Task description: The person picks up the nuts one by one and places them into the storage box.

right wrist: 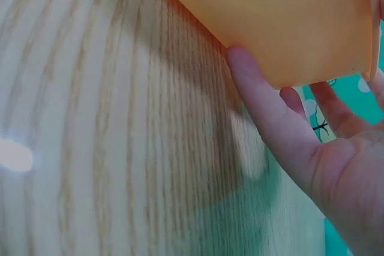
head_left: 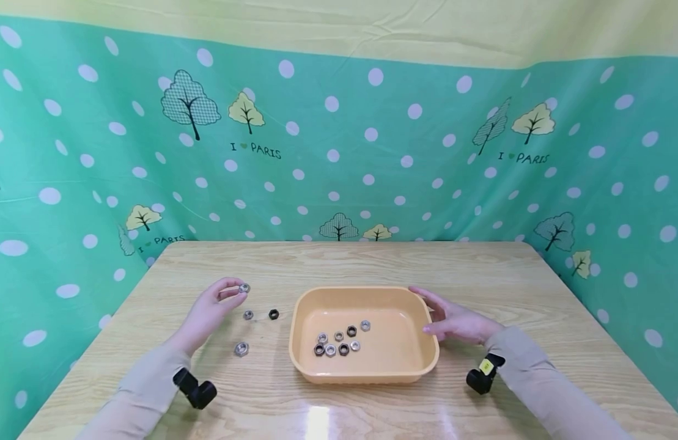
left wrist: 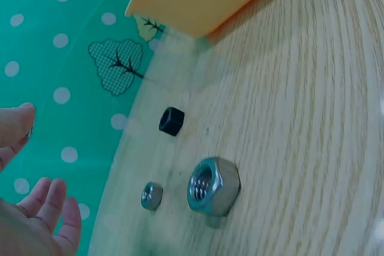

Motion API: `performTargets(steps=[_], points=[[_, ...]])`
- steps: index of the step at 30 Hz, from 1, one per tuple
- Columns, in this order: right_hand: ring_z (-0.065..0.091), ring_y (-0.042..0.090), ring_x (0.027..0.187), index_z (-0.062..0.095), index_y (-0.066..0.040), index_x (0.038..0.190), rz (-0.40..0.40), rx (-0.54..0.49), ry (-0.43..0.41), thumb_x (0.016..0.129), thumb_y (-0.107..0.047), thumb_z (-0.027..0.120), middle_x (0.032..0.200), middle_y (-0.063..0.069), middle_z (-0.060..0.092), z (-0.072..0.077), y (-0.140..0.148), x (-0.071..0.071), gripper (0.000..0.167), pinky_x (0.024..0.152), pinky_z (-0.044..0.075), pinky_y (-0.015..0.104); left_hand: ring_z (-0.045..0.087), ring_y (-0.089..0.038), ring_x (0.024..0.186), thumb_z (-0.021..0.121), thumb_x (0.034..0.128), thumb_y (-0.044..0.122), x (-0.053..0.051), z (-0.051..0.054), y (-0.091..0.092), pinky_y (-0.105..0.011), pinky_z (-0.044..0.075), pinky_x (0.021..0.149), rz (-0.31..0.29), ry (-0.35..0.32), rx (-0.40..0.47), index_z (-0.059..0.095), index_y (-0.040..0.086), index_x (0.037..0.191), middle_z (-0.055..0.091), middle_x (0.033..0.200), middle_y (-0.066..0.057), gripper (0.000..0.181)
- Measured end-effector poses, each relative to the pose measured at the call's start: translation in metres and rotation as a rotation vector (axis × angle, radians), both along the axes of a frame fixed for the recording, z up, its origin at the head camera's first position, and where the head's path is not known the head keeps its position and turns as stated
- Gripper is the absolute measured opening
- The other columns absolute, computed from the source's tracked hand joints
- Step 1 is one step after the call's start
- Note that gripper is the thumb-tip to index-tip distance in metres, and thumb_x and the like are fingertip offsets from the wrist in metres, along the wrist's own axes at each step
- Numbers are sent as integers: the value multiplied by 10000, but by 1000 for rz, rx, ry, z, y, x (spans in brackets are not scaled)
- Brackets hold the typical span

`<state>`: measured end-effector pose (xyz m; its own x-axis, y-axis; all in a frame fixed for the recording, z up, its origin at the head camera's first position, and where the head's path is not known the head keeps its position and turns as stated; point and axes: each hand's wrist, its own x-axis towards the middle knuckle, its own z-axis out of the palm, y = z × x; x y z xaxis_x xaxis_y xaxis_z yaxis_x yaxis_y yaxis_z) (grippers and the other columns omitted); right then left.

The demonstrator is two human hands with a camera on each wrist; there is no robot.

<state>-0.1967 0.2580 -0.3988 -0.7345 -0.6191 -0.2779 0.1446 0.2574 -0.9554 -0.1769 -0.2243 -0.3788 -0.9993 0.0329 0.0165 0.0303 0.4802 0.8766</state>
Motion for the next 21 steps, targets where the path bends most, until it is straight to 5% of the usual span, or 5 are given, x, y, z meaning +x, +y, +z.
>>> performTargets(steps=[21], points=[[330,423,1339,16,-197,1534,0,22,14,900,-93,608,1572,195,-14,-3,0,0,873,946,513,453,440,-366,1281,574,948,265,-17,24,41,-550,373,1061,-83,37,6,500,34,1242,504,1340,-193,381]])
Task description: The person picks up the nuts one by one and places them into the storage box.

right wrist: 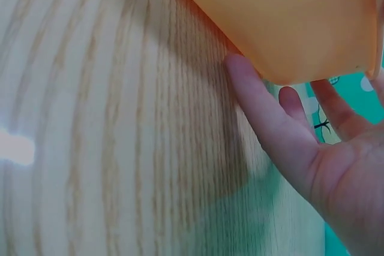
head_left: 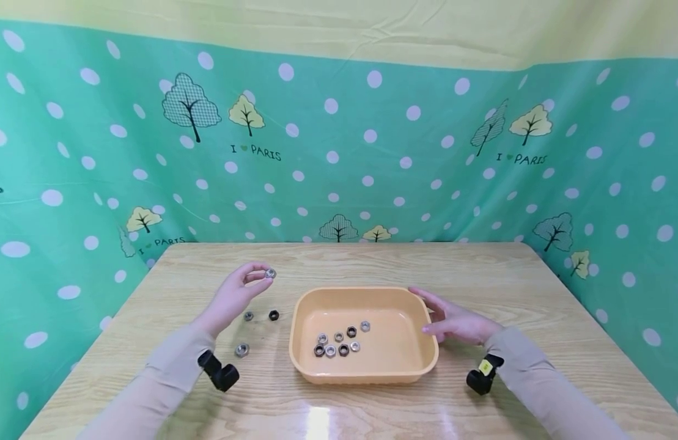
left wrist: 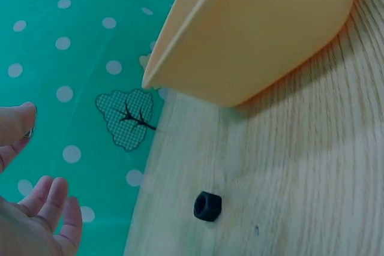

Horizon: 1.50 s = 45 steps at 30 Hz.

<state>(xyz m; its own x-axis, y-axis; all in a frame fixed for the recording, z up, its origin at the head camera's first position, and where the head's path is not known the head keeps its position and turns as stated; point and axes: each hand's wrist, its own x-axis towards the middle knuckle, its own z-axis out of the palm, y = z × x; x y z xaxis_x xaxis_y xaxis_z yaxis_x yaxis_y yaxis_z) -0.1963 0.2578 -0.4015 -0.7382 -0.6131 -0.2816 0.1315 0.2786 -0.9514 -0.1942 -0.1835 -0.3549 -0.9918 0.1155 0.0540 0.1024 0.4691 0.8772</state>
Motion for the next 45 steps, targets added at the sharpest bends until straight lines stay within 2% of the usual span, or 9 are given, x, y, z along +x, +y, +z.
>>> performTargets(steps=[4,9,18,28,34,41,45], points=[[314,436,1347,25,-204,1534,-3,8,-1,898,-103,613,1571,200,1,1,-2,0,872,951,510,456,452,-361,1272,578,946,262,-6,4,10,-546,403,1035,-13,21,-6,512,39,1233,503,1341,-184,370],[342,413,1330,18,-208,1534,0,2,-16,899,-90,609,1563,219,28,1,-2,-1,875,930,523,449,468,-377,1250,596,930,180,-13,8,26,-521,424,1035,-60,64,-1,535,23,1200,483,1344,-195,318],[397,375,1294,-1,-208,1532,5,-16,-29,909,-81,589,1543,258,60,0,1,0,868,917,529,443,462,-379,1258,615,916,165,-22,13,60,-513,445,1017,-121,58,3,568,55,1121,480,1348,-171,237],[432,342,1265,9,-212,1532,-1,5,-18,908,-96,598,1527,283,120,2,1,1,867,903,537,397,489,-345,1232,626,906,148,-33,12,81,-486,458,1009,-124,72,18,588,53,1123,536,1287,-150,240],[457,336,1245,0,-212,1531,0,-4,-20,911,-97,591,1518,307,113,4,2,1,865,896,542,413,502,-342,1219,627,907,161,-39,10,94,-482,476,986,-125,82,5,598,57,1107,540,1283,-153,228],[472,330,1227,28,-233,1533,-11,32,0,901,-130,616,1515,305,137,1,2,2,870,880,551,403,500,-339,1214,628,903,130,-46,6,108,-471,494,964,-147,63,48,599,54,1086,552,1262,-150,200],[458,339,1242,14,-230,1532,-4,13,-13,908,-122,602,1518,307,120,0,2,1,864,897,542,423,520,-348,1191,630,901,125,-51,3,115,-452,503,955,-153,98,49,599,39,1100,576,1224,-148,219]])
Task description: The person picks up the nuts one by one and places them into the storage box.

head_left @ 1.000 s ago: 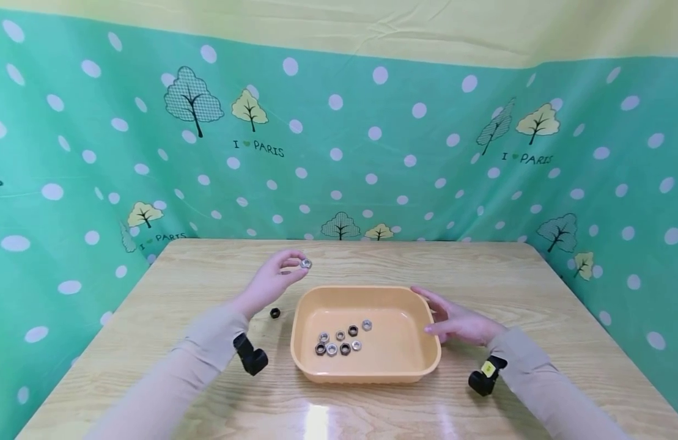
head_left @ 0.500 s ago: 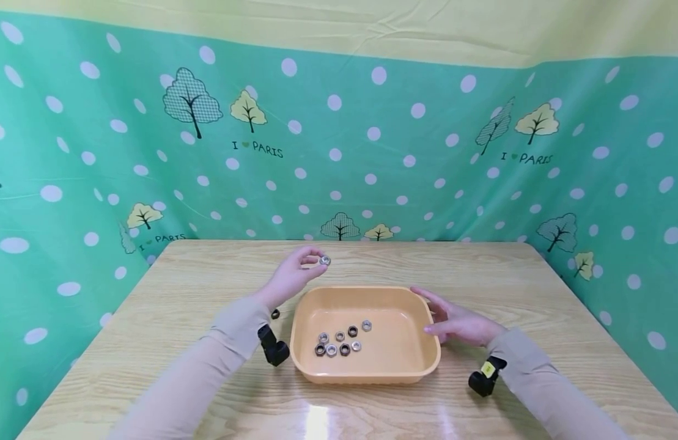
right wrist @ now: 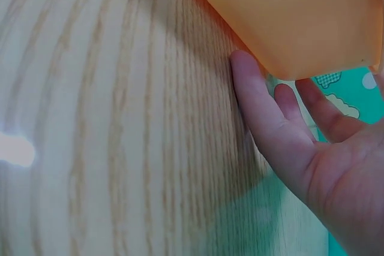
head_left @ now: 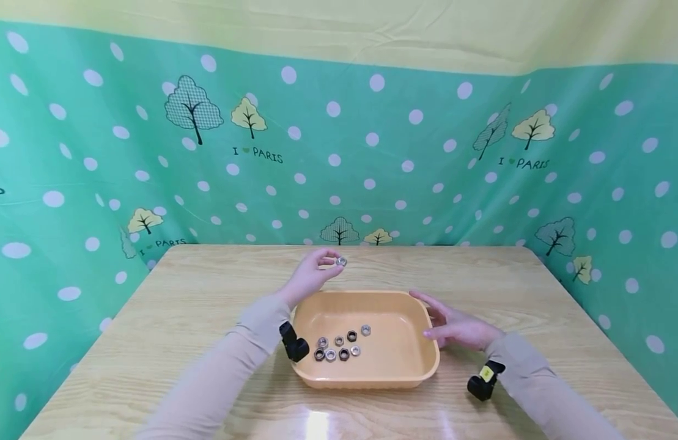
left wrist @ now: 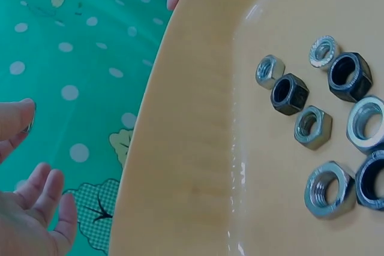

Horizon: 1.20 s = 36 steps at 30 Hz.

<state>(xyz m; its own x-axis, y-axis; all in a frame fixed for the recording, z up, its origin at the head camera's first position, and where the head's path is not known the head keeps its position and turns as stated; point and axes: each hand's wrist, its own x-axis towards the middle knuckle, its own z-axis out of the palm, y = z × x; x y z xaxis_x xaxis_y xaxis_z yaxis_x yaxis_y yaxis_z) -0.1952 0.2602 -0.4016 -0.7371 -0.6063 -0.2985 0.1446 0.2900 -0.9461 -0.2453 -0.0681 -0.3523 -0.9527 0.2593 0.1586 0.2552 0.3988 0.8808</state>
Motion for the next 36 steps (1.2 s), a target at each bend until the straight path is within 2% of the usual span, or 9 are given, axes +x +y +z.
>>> performTargets(steps=[7,14,21,24,25,26,31,32,36], points=[[466,331,1237,-5,-219,1531,16,-31,-7,911,-105,591,1523,309,94,-1,0,0,867,896,541,410,538,-311,1168,641,892,120,-5,-7,11,-442,503,957,-6,-2,30,601,47,1105,583,1217,-134,228],[492,314,1194,-21,-207,1529,34,-33,4,919,-106,578,1500,340,110,-2,1,-1,861,878,544,398,540,-293,1161,646,890,128,-2,-13,20,-413,520,936,-10,-54,29,603,61,1114,589,1198,-120,237],[478,327,1212,-10,-224,1530,19,-23,0,917,-113,582,1504,329,123,-3,2,-2,859,893,540,430,563,-283,1126,634,898,119,0,-19,30,-380,528,921,-87,-43,17,595,58,1104,608,1149,-110,218],[475,334,1218,-10,-224,1529,20,-24,3,917,-113,581,1505,328,120,-2,1,-2,858,899,538,434,569,-278,1119,635,895,116,2,-18,34,-373,524,929,-118,-39,17,596,57,1089,613,1136,-104,207],[474,337,1221,-9,-224,1529,20,-24,5,917,-114,581,1506,327,119,-2,1,-2,857,902,536,436,567,-291,1120,630,895,102,7,-13,36,-382,521,934,-129,-42,19,593,43,1089,612,1138,-120,206],[474,339,1221,-12,-220,1529,22,-28,4,919,-110,578,1505,331,118,-2,1,-2,857,903,536,439,567,-290,1119,631,894,101,8,-13,37,-384,518,937,-138,-41,17,594,45,1086,611,1140,-119,204],[497,323,1200,-14,-218,1529,24,-31,0,924,-109,571,1495,332,151,-3,1,-2,849,901,538,434,569,-298,1104,624,896,88,9,-16,43,-382,514,938,-190,-20,9,592,24,1103,604,1153,-135,219],[499,321,1198,-16,-217,1529,25,-32,-1,926,-109,569,1493,333,155,-3,1,-2,847,900,538,433,573,-286,1096,628,894,94,6,-21,44,-370,513,937,-197,-8,5,595,32,1101,608,1146,-124,218],[487,330,1216,-13,-225,1529,18,-30,-6,928,-118,570,1497,329,151,-5,1,-2,844,914,531,443,593,-268,1064,633,893,89,9,-19,48,-326,523,920,-236,6,-13,597,22,1093,624,1106,-122,213]])
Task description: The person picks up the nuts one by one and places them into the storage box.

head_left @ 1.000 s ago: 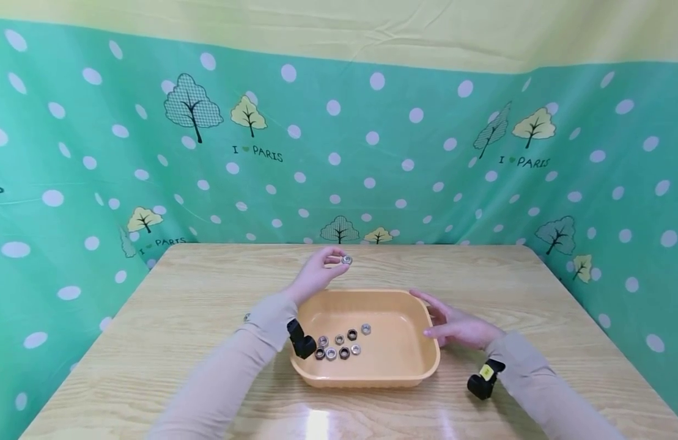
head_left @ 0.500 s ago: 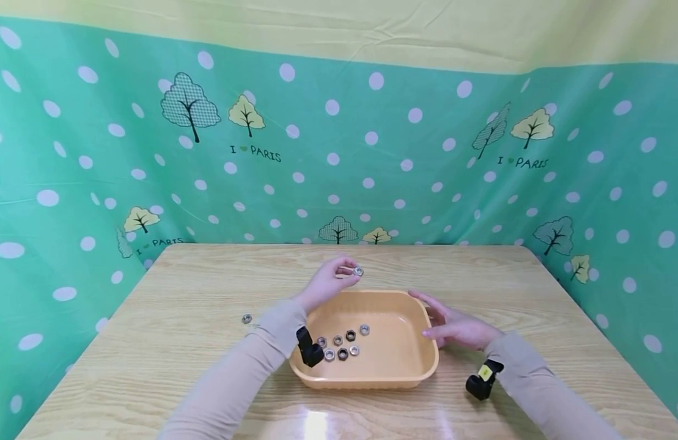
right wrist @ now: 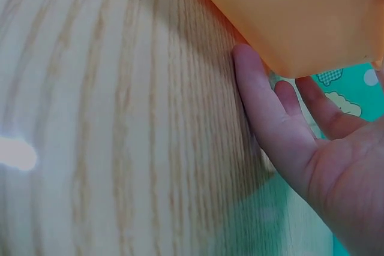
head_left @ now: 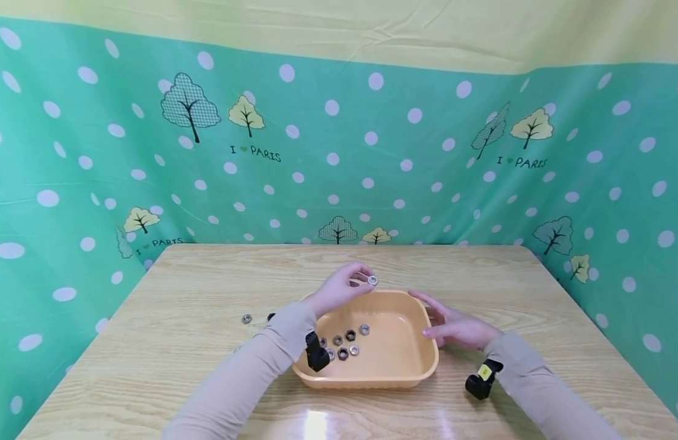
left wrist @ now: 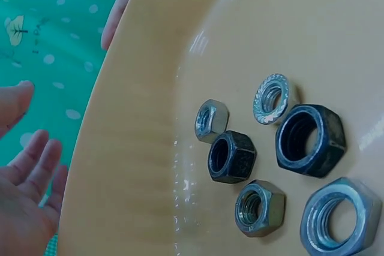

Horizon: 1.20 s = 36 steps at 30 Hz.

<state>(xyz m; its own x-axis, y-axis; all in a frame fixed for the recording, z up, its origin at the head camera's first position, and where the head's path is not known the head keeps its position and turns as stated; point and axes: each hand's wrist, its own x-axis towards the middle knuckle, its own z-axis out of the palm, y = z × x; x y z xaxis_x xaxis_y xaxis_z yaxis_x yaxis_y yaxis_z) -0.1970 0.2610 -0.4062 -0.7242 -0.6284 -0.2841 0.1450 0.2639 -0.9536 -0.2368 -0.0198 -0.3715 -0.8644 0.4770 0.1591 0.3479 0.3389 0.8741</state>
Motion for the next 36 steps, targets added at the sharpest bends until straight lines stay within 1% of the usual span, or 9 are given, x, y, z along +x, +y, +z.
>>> performTargets(steps=[6,11,18,23,28,31,36], points=[[483,323,1222,-18,-230,1528,6,-5,-2,930,-115,567,1501,326,144,-1,1,-1,845,914,530,419,606,-227,1062,638,898,114,4,1,4,-276,519,925,-83,-28,-42,603,57,1105,642,1093,-88,218],[481,313,1220,-32,-211,1527,19,-27,-3,930,-105,561,1501,339,118,-1,2,-1,848,908,528,393,613,-192,1053,632,898,94,5,-1,7,-244,516,914,-138,-55,-47,609,79,1072,651,1086,-67,177],[482,301,1215,-59,-184,1522,39,-71,-8,931,-70,545,1498,358,75,-1,2,-1,853,893,533,382,616,-179,1047,641,886,80,7,-4,11,-206,510,903,-226,-14,-131,608,71,1089,657,1079,-61,205],[490,292,1203,-58,-190,1522,40,-72,-13,933,-73,543,1494,358,80,-2,2,-1,850,887,536,383,605,-188,1064,643,884,76,9,-7,15,-222,502,935,-252,3,-160,608,51,1102,652,1087,-67,222],[470,308,1227,-61,-192,1522,34,-75,-23,933,-70,539,1496,360,67,-3,2,-1,850,910,527,411,595,-127,1059,657,885,127,10,-11,16,-184,490,914,-267,27,-210,623,84,1100,651,1081,-8,222],[455,324,1244,-69,-199,1521,34,-82,-33,934,-70,535,1494,364,65,-4,2,-1,852,926,517,432,589,-114,1046,654,888,132,10,-13,17,-176,486,895,-297,28,-225,622,81,1108,643,1082,-2,228],[448,327,1250,-64,-217,1522,29,-88,-44,936,-73,531,1490,363,74,-4,3,-1,847,932,513,450,567,-111,1006,657,888,145,11,-16,18,-202,482,895,-349,69,-285,634,104,1079,627,1078,2,197]])
